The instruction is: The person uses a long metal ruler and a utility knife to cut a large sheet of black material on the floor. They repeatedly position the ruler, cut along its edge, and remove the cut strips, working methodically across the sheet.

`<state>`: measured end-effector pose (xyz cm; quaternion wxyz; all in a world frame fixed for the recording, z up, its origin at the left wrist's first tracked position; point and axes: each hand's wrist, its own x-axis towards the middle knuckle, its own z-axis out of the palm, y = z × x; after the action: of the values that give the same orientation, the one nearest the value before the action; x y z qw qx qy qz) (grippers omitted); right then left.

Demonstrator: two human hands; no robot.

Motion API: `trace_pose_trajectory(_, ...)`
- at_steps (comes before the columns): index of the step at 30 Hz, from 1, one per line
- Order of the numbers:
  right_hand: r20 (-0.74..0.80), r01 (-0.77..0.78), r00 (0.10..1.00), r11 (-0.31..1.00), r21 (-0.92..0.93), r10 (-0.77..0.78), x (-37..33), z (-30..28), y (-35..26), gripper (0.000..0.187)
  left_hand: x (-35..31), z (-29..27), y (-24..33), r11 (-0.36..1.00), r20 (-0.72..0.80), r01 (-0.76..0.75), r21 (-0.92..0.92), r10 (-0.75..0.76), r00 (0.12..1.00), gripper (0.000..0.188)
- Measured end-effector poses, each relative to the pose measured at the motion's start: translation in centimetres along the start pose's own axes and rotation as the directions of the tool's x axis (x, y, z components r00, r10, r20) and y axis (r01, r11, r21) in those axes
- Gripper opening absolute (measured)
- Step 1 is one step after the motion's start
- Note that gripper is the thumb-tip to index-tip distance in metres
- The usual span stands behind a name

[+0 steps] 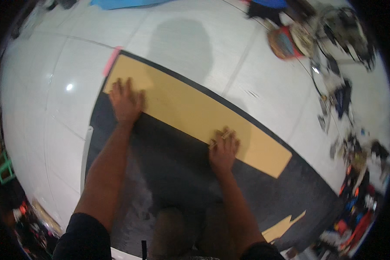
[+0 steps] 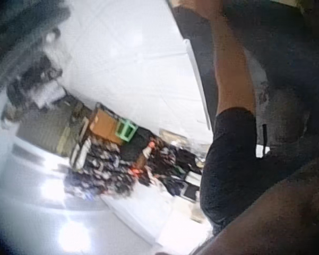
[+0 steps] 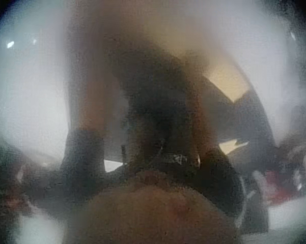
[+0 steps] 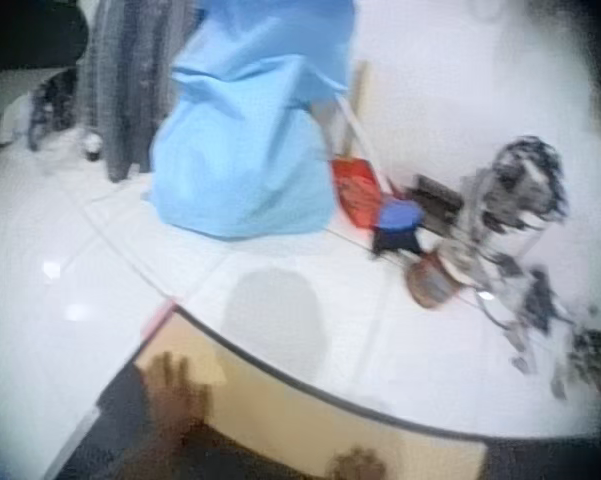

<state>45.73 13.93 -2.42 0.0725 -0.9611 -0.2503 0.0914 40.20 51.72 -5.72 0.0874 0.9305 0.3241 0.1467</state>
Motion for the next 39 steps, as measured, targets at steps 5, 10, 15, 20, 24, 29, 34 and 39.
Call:
trace_pose_trajectory(5,-0.090,0.008,0.996,1.000,0.019,-0.006,0.3,-0.3,-0.1,0.047,0.6,0.4,-0.2,0.997,-0.023,-0.071,0.019,0.072,0.997,0.064)
trace_pose_trajectory(10,-0.089,0.005,0.996,0.996,0.089,0.003,0.0,0.1,-0.3,0.048,1.6,0.9,-2.5,0.999,0.074,-0.021,-0.047,0.024,0.997,0.067)
trace_pose_trajectory(15,-0.109,0.021,0.994,0.984,0.175,-0.001,-0.1,0.0,-0.2,0.048,2.9,-0.9,1.0,0.973,0.032,0.054,0.223,-0.062,0.998,0.070)
trace_pose_trajectory(20,-0.089,0.018,0.996,0.989,0.145,-0.005,-0.7,0.6,1.1,0.049,-1.9,-2.2,22.3,0.801,-0.037,-0.417,-0.430,0.446,0.894,0.051)
trace_pose_trajectory(24,-0.205,0.053,0.979,0.965,0.256,0.000,-0.3,1.5,0.6,0.050,-13.3,-7.3,40.2,0.719,0.523,-0.388,-0.576,0.689,0.501,0.049)
trace_pose_trajectory(29,-0.120,0.043,0.993,0.969,0.243,-0.014,-0.1,0.0,-0.3,0.054,-21.5,-1.2,44.7,0.740,0.619,-0.536,-0.407,0.655,0.433,0.061)
trace_pose_trajectory(34,-0.240,-0.004,0.969,0.970,0.244,0.064,-0.7,1.6,0.7,0.049,-21.8,-1.2,47.6,0.701,0.728,-0.620,-0.353,0.622,0.289,0.064)
trace_pose_trajectory(39,-0.274,-0.005,0.958,0.963,0.268,0.081,-0.8,1.7,0.6,0.049,-22.4,-0.8,48.1,0.674,0.733,-0.679,-0.291,0.613,0.295,0.063)
